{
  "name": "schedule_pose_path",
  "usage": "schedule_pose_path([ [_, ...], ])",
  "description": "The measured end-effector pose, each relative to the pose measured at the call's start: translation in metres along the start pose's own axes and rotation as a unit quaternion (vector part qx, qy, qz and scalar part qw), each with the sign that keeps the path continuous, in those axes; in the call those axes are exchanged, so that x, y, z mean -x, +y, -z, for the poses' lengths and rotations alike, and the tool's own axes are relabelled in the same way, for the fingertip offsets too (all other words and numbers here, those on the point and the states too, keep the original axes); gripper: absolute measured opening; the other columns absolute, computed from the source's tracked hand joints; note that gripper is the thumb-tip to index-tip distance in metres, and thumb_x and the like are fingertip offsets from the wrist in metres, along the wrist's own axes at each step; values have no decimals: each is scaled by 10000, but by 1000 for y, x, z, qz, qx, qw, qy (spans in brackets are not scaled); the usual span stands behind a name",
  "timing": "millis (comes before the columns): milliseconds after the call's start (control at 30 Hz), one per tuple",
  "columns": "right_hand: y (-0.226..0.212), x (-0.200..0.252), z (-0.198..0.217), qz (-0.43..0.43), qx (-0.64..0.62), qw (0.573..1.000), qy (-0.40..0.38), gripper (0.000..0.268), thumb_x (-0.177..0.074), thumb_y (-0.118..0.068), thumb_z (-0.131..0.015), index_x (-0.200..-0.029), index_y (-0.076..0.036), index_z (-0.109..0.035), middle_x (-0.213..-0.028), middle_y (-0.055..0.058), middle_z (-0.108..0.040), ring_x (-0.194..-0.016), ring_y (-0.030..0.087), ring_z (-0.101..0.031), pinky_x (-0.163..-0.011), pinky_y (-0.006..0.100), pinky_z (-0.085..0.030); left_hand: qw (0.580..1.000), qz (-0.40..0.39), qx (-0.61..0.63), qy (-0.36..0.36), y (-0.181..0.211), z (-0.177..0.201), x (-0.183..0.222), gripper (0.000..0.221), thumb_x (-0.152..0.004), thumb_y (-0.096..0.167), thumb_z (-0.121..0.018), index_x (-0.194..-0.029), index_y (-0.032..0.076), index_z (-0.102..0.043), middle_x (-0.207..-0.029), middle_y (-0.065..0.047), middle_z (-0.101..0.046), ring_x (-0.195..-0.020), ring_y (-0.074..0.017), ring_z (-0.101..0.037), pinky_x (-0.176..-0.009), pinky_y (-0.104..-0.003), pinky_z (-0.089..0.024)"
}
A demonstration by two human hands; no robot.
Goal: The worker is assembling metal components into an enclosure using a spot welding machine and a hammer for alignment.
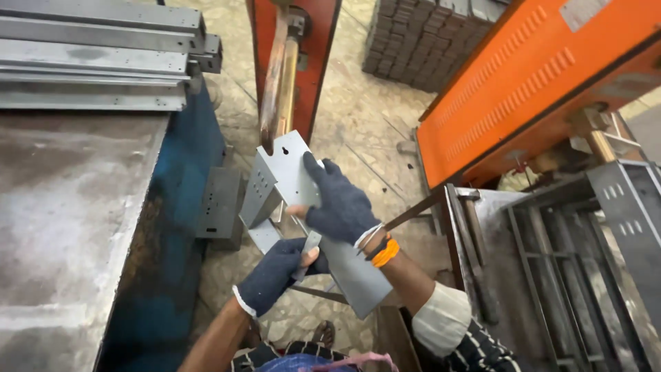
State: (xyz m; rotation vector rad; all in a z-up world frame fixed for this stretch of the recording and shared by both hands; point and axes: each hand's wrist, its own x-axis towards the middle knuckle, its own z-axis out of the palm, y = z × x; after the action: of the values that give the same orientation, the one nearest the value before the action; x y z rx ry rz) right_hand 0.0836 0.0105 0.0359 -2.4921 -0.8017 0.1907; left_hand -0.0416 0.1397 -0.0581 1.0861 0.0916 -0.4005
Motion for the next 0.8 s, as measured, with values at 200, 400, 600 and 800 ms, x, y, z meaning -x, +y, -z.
schedule_pose_path([
  [200, -45, 7, -2, -60, 114, 992, -4, 1358, -521, -620, -924, -1551, -77, -225, -1514, 415, -264, -1136, 537, -583, -881, 550, -537, 982, -20, -136, -127, 13, 28, 2, 449, -987, 377, -644, -1107, -44, -748, -1001, -68, -768, -937, -106, -689, -856, -237, -556],
  [400, -38, 8, -16, -56, 110, 992, 38, 1260, -607, -466, -894, -1609, -104, -222, -1507, 385, -351, -1091, 520, -613, -870, 560, -543, 981, 113, -151, 46, 96, 54, 18, 466, -875, 402, -637, -1123, 12, -700, -811, -130, -803, -596, -247, -715, -528, -376, -558],
  [600, -38, 9, -12, -48, 71, 995, 50, 1231, -571, -400, -884, -1597, -150, -251, -1501, 377, -385, -1090, 498, -618, -912, 536, -539, 881, -136, -382, 243, 108, 114, -11, 316, -956, 192, -587, -1213, 32, -677, -830, -131, -760, -595, -207, -704, -566, -365, -552],
  [800, -40, 8, -6, -59, 76, 994, 44, 1254, -525, -388, -889, -1593, -187, -265, -1504, 332, -403, -1131, 490, -604, -914, 534, -532, 846, -148, -418, 295, 146, 77, -17, 238, -912, 164, -670, -1118, 99, -770, -822, -120, -760, -693, -219, -773, -646, -360, -584],
])
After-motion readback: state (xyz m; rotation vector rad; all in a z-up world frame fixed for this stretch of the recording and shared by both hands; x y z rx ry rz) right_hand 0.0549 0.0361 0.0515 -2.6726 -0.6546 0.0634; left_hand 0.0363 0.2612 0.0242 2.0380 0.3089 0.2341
